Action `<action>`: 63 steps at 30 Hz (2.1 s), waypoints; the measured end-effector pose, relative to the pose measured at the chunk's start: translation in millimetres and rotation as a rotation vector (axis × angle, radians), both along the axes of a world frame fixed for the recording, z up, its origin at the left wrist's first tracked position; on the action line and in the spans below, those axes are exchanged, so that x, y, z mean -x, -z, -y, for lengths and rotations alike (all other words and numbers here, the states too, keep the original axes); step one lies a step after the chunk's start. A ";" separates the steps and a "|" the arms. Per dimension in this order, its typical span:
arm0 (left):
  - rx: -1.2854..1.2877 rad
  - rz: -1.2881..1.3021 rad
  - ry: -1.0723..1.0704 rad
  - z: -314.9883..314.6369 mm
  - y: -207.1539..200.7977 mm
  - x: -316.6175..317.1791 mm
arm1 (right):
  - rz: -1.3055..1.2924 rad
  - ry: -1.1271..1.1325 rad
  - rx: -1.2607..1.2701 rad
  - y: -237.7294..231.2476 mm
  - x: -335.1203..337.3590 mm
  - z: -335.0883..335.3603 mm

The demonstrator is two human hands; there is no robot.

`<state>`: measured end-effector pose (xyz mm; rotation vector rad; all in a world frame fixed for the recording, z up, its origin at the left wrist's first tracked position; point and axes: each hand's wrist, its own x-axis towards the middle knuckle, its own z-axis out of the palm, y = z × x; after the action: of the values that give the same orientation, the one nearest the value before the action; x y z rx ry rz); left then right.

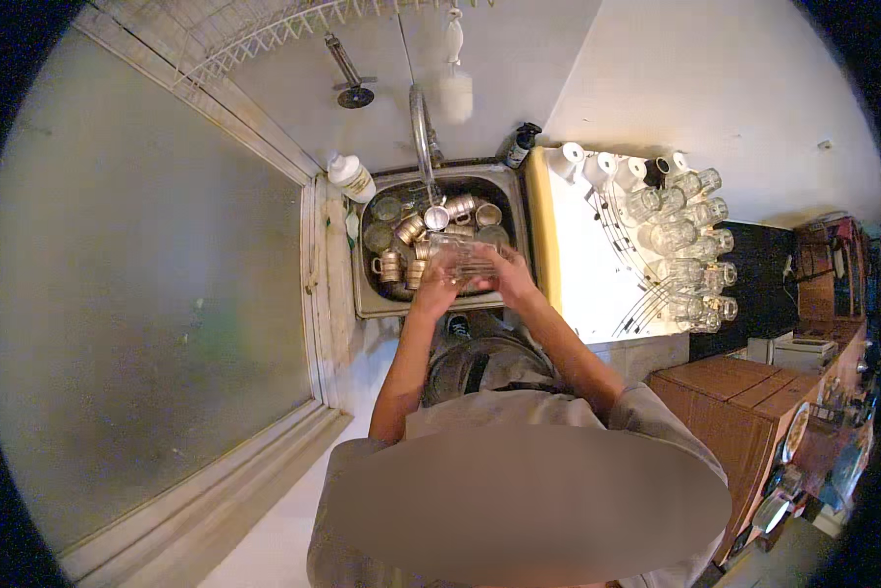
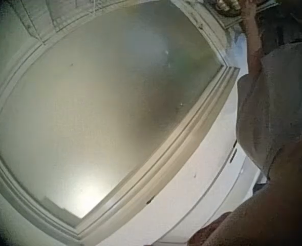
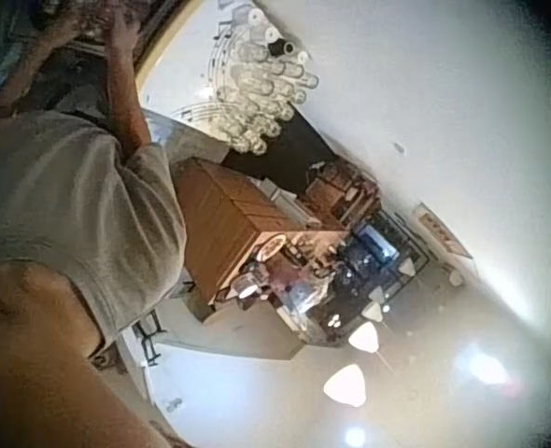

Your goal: Washing a glass jar with soap and a sponge in a kitchen sink.

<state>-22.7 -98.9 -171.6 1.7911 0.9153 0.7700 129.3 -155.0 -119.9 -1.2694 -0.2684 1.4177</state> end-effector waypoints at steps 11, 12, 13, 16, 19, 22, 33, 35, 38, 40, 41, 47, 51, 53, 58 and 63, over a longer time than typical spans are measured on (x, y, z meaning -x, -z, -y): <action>0.685 0.869 -0.386 30.8 6.9 -18.6 | 0.706 -0.430 0.094 107.0 -43.5 36.7; 0.652 0.864 -0.427 26.5 18.3 7.5 | 0.688 -0.468 0.065 107.8 -34.6 30.9; 0.640 0.839 -0.519 23.2 35.8 44.6 | 1.122 -0.680 0.129 98.1 -14.7 22.0; 0.563 0.802 -0.583 30.4 7.6 57.3 | 1.781 -0.877 0.125 152.7 -28.9 31.3; 0.621 0.830 -0.491 29.7 -10.6 -3.2 | 2.082 -0.934 0.184 242.9 -137.8 65.9; 0.535 0.799 -0.617 26.2 24.7 76.7 | 1.884 -1.108 0.026 211.9 -62.2 30.5; 0.565 0.729 -0.455 37.9 -40.4 74.9 | 0.691 -0.141 0.002 94.3 -76.0 -0.8; 0.450 0.717 -0.357 28.6 -30.8 73.3 | 0.199 0.082 -0.177 58.7 -78.1 -21.4; 0.389 0.777 -0.305 21.5 -41.8 74.0 | 0.506 0.294 -0.434 -77.1 -59.9 -57.2; 0.494 0.766 -0.301 12.3 -44.3 69.2 | 1.101 0.223 -0.472 -171.5 -76.8 -73.9; 0.349 0.672 -0.379 5.7 -33.1 67.1 | 1.271 0.312 -0.602 -219.3 -72.5 -84.8; 0.657 0.819 -0.249 -6.8 -46.1 56.2 | 1.922 0.273 -1.027 -381.8 -73.5 -148.5; 0.519 0.700 -0.166 -14.2 -13.5 61.4 | 2.283 -0.251 -0.755 -410.2 -86.3 -223.6; 0.545 0.724 -0.150 -17.1 -3.9 64.9 | 2.347 -0.372 -0.606 -417.8 -76.8 -241.9; 0.389 0.565 -0.204 -12.5 -22.3 61.1 | 2.257 -0.693 -0.518 -425.9 -79.1 -239.4; -0.350 0.205 -0.251 -24.9 24.5 91.9 | 2.169 -0.830 -0.580 -436.6 -60.3 -242.9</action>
<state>-114.7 -74.0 -196.1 1.8683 0.9190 1.3170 189.5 87.9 316.8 -1.6604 -2.5622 -0.2348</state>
